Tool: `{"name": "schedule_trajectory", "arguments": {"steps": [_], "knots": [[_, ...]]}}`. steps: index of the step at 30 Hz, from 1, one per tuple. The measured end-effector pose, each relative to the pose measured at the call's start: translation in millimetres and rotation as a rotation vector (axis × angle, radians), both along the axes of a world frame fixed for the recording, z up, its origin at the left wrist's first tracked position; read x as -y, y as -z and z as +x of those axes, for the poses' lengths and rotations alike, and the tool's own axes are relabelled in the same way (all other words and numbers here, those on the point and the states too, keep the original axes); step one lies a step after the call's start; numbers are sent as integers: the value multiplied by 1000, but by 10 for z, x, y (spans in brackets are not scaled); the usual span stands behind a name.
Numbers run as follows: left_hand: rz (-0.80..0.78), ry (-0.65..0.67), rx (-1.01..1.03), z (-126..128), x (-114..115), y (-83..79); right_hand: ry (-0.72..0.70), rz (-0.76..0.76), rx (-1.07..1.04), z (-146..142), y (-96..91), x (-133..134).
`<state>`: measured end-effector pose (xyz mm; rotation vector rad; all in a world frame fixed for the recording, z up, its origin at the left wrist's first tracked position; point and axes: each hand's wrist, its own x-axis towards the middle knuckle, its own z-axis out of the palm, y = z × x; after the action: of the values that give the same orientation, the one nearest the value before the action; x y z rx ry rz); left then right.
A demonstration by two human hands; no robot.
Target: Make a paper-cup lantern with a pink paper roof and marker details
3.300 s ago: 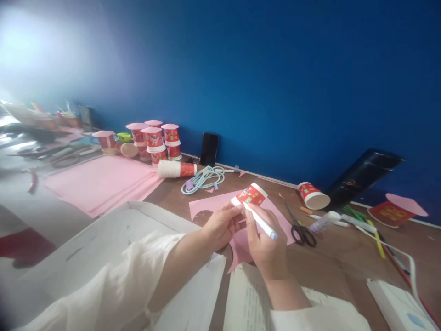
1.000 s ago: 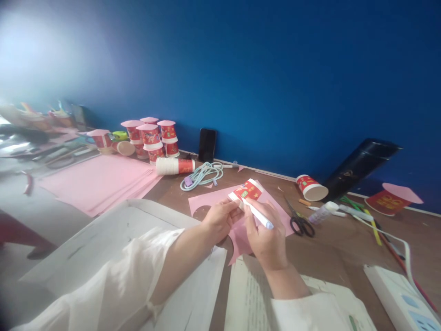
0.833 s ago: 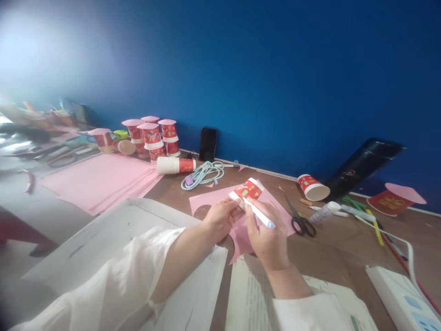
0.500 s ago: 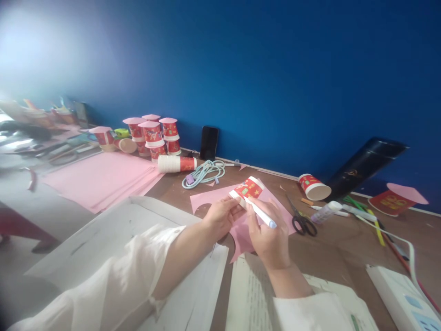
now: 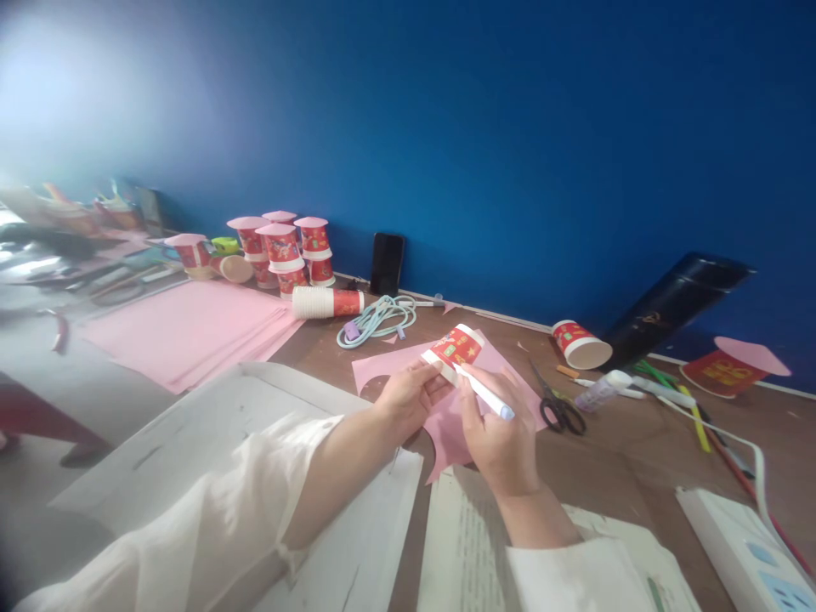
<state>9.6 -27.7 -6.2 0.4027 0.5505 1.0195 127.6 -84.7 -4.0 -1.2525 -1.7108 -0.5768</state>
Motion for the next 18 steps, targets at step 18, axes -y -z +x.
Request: {"name": "schedule_trajectory", "arguments": {"steps": [18], "knots": [[-8, -10, 13, -18, -8, 1, 19, 12, 15, 3, -3, 10]]}}
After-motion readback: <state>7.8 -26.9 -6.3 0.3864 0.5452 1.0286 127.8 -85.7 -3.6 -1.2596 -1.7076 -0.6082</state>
